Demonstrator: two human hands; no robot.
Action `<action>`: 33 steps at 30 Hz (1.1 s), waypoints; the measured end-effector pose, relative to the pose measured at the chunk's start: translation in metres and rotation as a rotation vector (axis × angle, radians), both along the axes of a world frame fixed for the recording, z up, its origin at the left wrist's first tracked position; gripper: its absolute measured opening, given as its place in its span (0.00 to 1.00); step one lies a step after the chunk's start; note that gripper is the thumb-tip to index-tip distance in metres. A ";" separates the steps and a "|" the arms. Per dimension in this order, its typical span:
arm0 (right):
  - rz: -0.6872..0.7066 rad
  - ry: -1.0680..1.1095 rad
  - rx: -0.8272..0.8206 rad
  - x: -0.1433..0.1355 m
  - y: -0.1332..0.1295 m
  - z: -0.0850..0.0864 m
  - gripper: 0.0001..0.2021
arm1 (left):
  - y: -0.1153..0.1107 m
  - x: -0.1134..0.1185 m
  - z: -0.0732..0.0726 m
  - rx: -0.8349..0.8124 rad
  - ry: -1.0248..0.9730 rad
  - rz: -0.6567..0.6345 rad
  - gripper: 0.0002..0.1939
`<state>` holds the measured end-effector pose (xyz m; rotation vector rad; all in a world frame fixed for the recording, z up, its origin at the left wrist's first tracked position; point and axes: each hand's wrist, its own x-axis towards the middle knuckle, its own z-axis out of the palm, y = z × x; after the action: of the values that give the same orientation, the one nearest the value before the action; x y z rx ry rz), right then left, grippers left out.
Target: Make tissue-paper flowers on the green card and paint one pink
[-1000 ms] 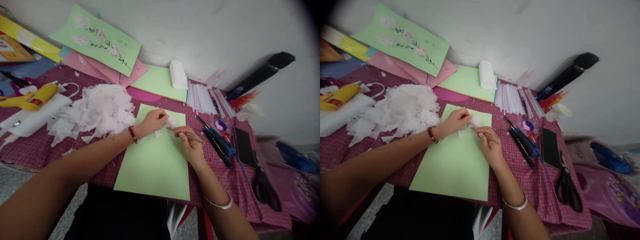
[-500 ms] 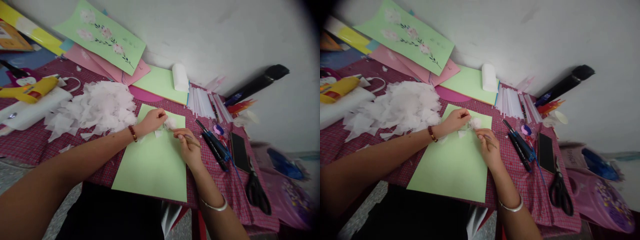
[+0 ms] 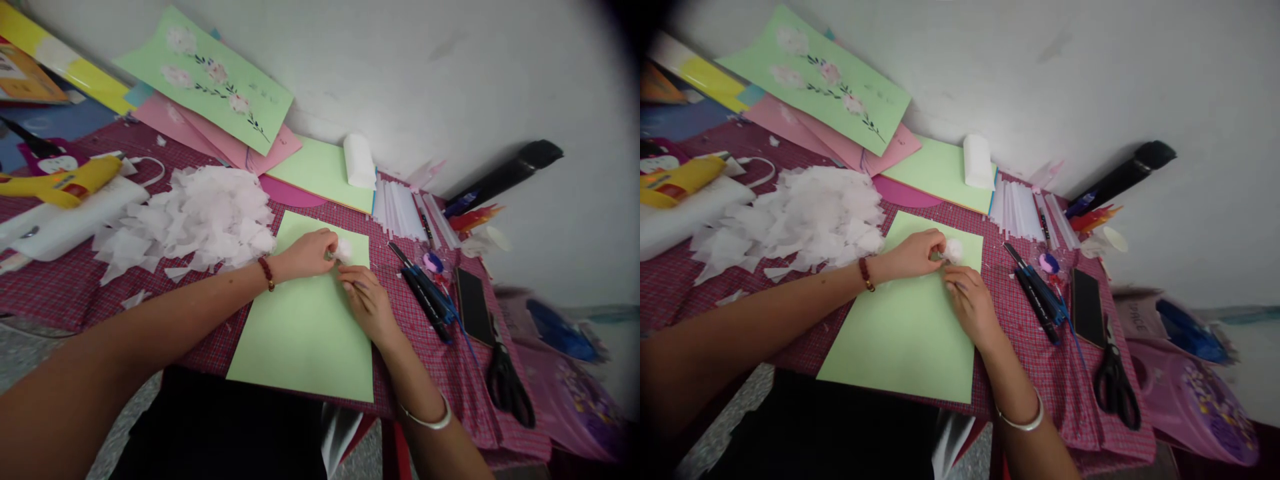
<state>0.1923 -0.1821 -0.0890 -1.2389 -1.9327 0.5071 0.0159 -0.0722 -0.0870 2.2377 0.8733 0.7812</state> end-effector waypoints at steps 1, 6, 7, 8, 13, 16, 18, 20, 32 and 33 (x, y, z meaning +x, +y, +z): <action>0.004 0.008 -0.006 0.001 -0.001 -0.001 0.08 | 0.000 0.001 -0.001 0.022 0.021 0.006 0.07; 0.013 0.081 -0.071 0.005 -0.004 -0.001 0.10 | 0.000 0.004 0.001 0.034 0.093 0.043 0.07; 0.016 0.098 -0.084 0.007 -0.005 0.001 0.10 | 0.000 0.005 0.001 0.031 0.099 0.047 0.07; 0.019 0.119 -0.093 0.008 -0.005 0.003 0.11 | 0.000 0.005 0.001 0.027 0.104 0.050 0.06; -0.026 0.252 -0.121 0.013 -0.011 0.018 0.11 | 0.000 0.007 0.002 0.021 0.104 0.058 0.06; -0.129 0.414 -0.127 0.017 -0.013 0.021 0.11 | 0.000 0.006 0.004 -0.011 0.075 0.068 0.06; -0.193 0.597 -0.132 0.020 -0.011 0.020 0.11 | 0.004 0.003 0.007 -0.137 0.007 0.034 0.05; -0.238 0.783 -0.152 0.023 -0.007 0.017 0.11 | 0.010 -0.003 0.011 -0.383 -0.126 -0.019 0.05; -0.169 1.054 -0.325 0.019 0.001 0.019 0.10 | -0.002 -0.009 0.031 -0.333 -0.137 -0.139 0.07; -0.139 1.035 -0.320 0.017 0.001 0.020 0.10 | -0.008 -0.006 0.033 -0.224 -0.046 -0.172 0.06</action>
<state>0.2090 -0.1815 -0.0686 -0.9718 -0.9040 1.1385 0.0097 -0.0802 -0.0545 2.0576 0.6986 0.6203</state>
